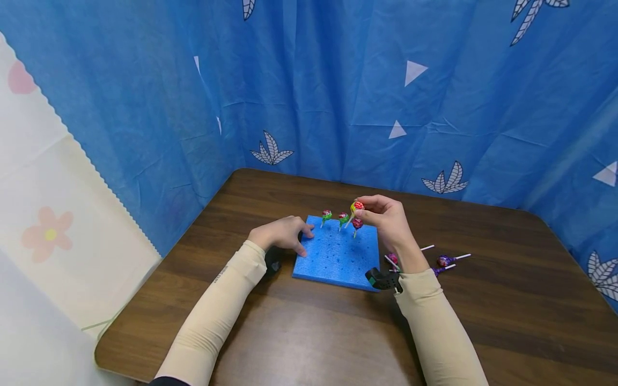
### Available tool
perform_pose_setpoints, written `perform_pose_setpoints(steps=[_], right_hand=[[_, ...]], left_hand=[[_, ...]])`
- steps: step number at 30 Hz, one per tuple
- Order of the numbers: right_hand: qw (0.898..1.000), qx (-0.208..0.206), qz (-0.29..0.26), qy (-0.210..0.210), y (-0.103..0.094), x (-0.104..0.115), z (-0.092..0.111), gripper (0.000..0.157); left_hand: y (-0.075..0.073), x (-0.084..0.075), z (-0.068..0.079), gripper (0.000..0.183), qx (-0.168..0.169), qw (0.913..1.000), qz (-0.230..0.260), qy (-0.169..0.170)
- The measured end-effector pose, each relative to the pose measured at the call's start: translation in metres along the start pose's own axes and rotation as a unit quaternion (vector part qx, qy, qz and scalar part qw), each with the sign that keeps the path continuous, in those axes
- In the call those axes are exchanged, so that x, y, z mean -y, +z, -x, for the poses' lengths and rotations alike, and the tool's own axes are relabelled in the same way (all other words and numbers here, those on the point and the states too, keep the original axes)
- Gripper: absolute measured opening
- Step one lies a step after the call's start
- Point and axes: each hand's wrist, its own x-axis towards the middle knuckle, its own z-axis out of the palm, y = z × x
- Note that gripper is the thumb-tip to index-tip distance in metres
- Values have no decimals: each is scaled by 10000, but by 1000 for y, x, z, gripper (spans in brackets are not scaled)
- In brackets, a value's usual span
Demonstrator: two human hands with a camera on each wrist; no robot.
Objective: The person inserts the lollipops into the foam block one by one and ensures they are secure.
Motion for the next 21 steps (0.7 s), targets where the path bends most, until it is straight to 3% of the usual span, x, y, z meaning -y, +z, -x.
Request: perform_pose_setpoints(steps=[9,21], right_hand=[[9998,-10,185,-2,16,-3,-5,36],[9998,181,16,59,32,-9,-5,28]], left_hand=[[-1,0,-1,53,32,10000,15,-44],[-1,1,-2,54,55,10000,-44,-51]])
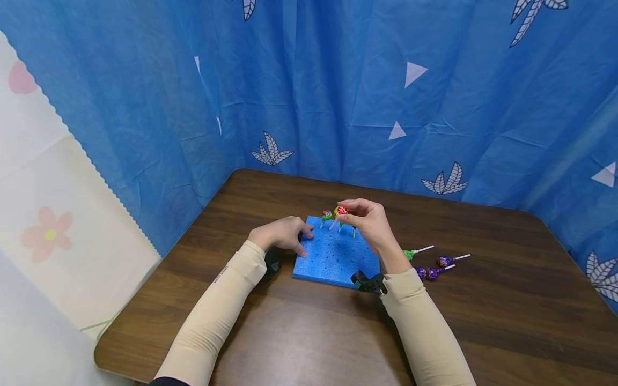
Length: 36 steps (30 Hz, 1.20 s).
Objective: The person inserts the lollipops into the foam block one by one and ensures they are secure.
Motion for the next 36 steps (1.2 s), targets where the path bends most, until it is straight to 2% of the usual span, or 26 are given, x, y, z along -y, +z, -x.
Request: perform_pose_setpoints(steps=[9,15,29,36], right_hand=[[9995,-143,294,26,17,-10,-2,30],[9980,-349,480,201,24,-18,-3,29],[9976,-236,324,566,32,-23,-3,29],[9971,-169,361,648,33,-29,-3,33]], left_hand=[[-1,-2,0,54,20,10000,-11,18],[-2,-4,1,54,-5,10000,21,12],[-2,-3,1,55,-6,10000,38,-26],[-1,-2,1,53,5,9999,85,-75]])
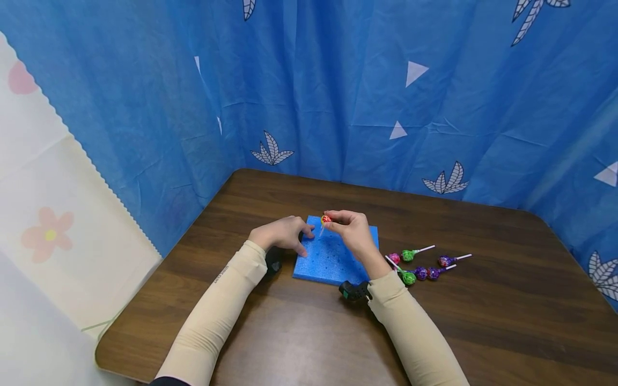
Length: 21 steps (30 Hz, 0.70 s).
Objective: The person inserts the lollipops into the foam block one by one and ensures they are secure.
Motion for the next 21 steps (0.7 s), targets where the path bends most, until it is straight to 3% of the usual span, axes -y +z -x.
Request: perform_pose_setpoints(steps=[9,21], right_hand=[[10000,45,-1,59,2,-5,-2,29],[9998,96,130,97,3,-9,-3,34]], left_hand=[[-1,-1,1,54,24,10000,-13,-1],[-1,-1,0,54,24,10000,2,9]])
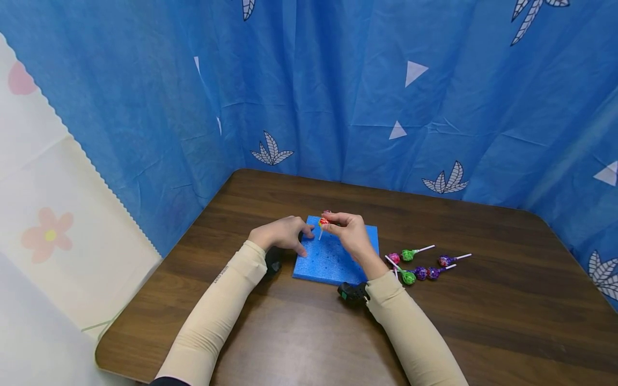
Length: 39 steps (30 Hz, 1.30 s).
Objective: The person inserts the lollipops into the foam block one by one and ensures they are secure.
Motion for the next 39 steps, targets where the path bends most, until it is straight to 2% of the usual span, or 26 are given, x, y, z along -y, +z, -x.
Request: perform_pose_setpoints(steps=[6,13,23,39], right_hand=[[9999,28,161,19,2,-4,1,33],[9999,105,103,-4,2,-5,1,31],[9993,272,219,156,3,-9,2,32],[9993,268,240,-48,-1,-11,2,31]], left_hand=[[0,0,0,53,-3,10000,-68,10],[1,-1,0,53,-28,9999,-131,37],[2,-1,0,53,-66,9997,-217,69],[2,-1,0,53,-63,9999,-148,58]])
